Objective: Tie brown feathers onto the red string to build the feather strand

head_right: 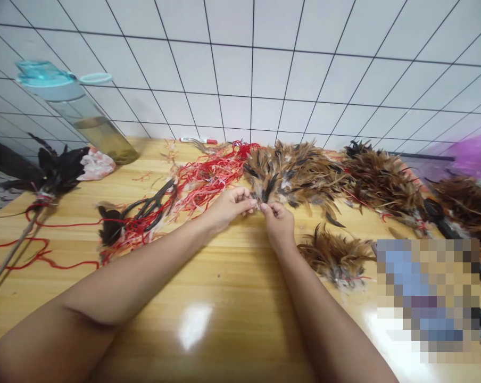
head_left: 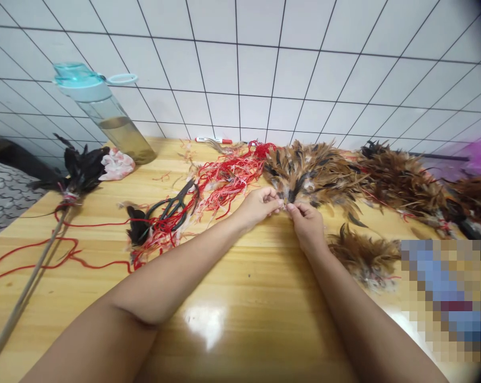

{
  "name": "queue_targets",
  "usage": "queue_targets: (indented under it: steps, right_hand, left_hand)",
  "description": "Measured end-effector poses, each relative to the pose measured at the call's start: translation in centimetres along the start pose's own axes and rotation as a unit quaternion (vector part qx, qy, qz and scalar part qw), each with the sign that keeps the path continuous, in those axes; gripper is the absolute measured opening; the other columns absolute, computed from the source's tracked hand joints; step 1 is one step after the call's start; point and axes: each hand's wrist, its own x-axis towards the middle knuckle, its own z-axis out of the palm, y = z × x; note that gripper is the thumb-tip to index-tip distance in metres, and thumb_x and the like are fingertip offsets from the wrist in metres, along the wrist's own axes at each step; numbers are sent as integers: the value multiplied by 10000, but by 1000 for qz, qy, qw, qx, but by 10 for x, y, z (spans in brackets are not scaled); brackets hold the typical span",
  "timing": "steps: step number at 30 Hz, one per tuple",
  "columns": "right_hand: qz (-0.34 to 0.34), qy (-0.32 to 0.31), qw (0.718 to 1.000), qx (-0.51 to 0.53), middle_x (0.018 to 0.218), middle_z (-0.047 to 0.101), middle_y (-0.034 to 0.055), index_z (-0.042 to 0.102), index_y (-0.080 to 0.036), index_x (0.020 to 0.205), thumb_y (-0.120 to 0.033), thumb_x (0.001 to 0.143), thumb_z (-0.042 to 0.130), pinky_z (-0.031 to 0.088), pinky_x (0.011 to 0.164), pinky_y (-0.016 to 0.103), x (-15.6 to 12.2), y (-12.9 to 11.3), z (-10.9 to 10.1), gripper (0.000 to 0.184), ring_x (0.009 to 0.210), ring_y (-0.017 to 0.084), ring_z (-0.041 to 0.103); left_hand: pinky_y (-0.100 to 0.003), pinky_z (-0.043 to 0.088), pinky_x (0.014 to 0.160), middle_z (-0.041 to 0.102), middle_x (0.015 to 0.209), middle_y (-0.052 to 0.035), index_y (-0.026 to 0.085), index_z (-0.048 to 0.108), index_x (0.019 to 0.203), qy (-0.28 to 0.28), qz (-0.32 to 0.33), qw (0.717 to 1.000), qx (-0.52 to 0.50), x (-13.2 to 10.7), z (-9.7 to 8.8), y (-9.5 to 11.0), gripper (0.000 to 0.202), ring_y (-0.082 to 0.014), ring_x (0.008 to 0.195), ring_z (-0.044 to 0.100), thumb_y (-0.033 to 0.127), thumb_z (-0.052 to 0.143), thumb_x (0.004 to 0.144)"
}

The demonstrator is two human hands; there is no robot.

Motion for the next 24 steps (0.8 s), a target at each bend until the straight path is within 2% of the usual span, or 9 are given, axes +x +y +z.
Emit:
queue_targets:
  steps: [4,7,10,12,15,17,19,21,24]
  right_hand:
    - [-10,-20,999,-28,527,441,-33,573,-192,581,-444,676,614,315,568,273,0,2,0,273,554,123,388]
    - [-14,-31,999,-36,543,461,-28,587,-191,588,-455,667,627,305,560,271,0,5,1,278,550,120,382]
    - [-13,-22,999,-27,540,471,-31,583,-192,598,-454,674,633,307,557,264,1,6,0,278,549,116,376]
    - [-12,-5,1000,-8,547,482,-31,585,-191,624,-461,688,634,318,559,260,1,5,0,282,558,115,384]
    - [0,23,999,40,554,469,-41,589,-188,689,-483,717,625,325,555,254,1,4,-2,299,551,108,382]
    - [11,37,997,66,542,432,-56,579,-189,718,-493,726,628,311,538,250,1,3,-3,308,527,100,354]
    - [16,40,996,75,538,408,-65,569,-190,722,-499,724,637,298,527,247,0,3,-3,316,513,93,330]
    - [14,40,997,69,540,408,-65,565,-188,712,-508,720,639,297,527,248,0,3,-2,329,513,91,327]
    - [1,37,998,44,535,420,-59,570,-189,706,-532,726,627,311,535,253,-1,3,-2,348,523,101,355]
  left_hand:
    - [-193,319,546,518,600,46,148,519,711,6,43,998,51,2,-1,-7,182,-64,547,436,273,648,740]
    - [-196,303,551,493,604,56,140,544,720,7,47,996,76,2,-2,-7,163,-62,553,409,264,647,738]
    - [-205,353,595,538,654,39,137,565,754,10,53,994,98,2,-3,-3,127,-78,599,459,256,607,777]
    - [-225,403,665,588,741,7,134,608,820,33,83,982,164,2,-6,-2,106,-100,674,510,230,564,812]
    - [-270,433,805,611,898,-50,148,670,1003,50,169,928,327,3,-11,-5,225,-144,835,547,172,513,844]
    - [-299,425,865,596,968,-75,183,655,1144,27,219,879,423,4,-12,-10,322,-176,929,532,174,482,873]
    - [-324,418,872,581,995,-90,222,616,1235,2,238,838,492,6,-11,-16,368,-202,965,508,218,434,914]
    - [-336,414,850,570,986,-95,253,616,1236,-13,239,809,537,8,-10,-21,370,-215,955,491,263,393,941]
    - [-345,409,827,563,971,-97,240,663,1119,-27,237,786,571,10,-9,-24,332,-223,930,481,287,384,945]
